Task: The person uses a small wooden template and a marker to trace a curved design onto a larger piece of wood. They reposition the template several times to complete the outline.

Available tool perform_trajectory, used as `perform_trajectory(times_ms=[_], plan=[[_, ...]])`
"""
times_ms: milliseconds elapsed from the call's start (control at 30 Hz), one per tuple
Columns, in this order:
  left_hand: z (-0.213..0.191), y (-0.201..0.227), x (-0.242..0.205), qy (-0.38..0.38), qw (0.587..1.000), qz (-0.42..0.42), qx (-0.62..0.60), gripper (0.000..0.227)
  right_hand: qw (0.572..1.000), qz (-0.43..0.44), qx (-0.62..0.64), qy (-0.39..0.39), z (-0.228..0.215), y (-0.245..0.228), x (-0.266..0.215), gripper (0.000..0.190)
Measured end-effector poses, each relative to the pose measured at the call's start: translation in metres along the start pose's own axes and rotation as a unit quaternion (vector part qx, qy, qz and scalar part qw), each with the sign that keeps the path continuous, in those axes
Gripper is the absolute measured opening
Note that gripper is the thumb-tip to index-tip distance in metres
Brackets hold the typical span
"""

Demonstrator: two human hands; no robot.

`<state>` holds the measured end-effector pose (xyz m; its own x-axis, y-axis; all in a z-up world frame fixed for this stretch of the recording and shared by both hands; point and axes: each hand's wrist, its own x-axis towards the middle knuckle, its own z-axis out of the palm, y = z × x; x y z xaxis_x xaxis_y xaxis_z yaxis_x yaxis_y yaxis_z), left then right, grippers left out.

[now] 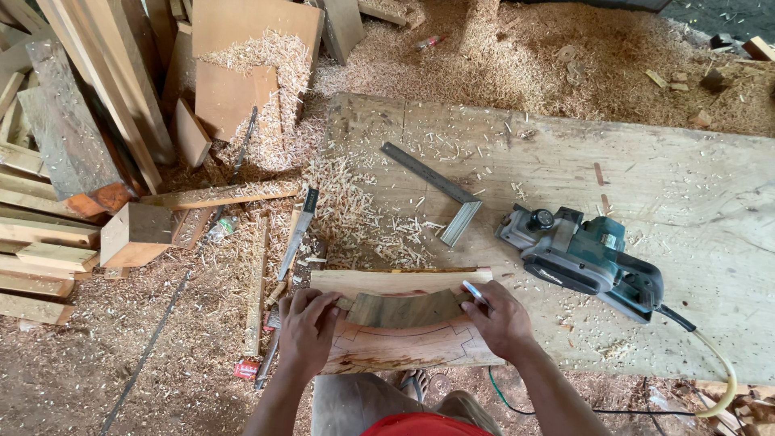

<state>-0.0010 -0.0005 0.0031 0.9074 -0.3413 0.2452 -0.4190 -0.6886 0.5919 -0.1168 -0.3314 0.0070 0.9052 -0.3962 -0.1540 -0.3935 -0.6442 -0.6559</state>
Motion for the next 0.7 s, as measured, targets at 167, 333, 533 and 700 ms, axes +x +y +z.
perform_trajectory(times_ms=[167,333,533,700], plan=[[-0.0012,-0.0002,-0.0003,0.015,1.000,0.026,0.002,0.025,1.000,-0.014,-0.001,0.006,0.0009,0.0021,0.0001,0.033],[0.0014,-0.0021,-0.0012,0.002,1.000,0.002,0.004,0.026,1.000,-0.019,-0.002,0.010,0.0013,0.0024,0.0005,0.034],[0.0033,-0.0038,-0.0018,-0.014,1.000,-0.017,0.012,0.026,1.000,-0.009,-0.011,-0.003,0.0001,0.0018,0.0012,0.033],[-0.0017,0.0004,0.0012,-0.016,1.000,-0.009,0.017,0.030,1.000,0.011,0.027,-0.009,0.0005,0.0070,0.0002,0.039]])
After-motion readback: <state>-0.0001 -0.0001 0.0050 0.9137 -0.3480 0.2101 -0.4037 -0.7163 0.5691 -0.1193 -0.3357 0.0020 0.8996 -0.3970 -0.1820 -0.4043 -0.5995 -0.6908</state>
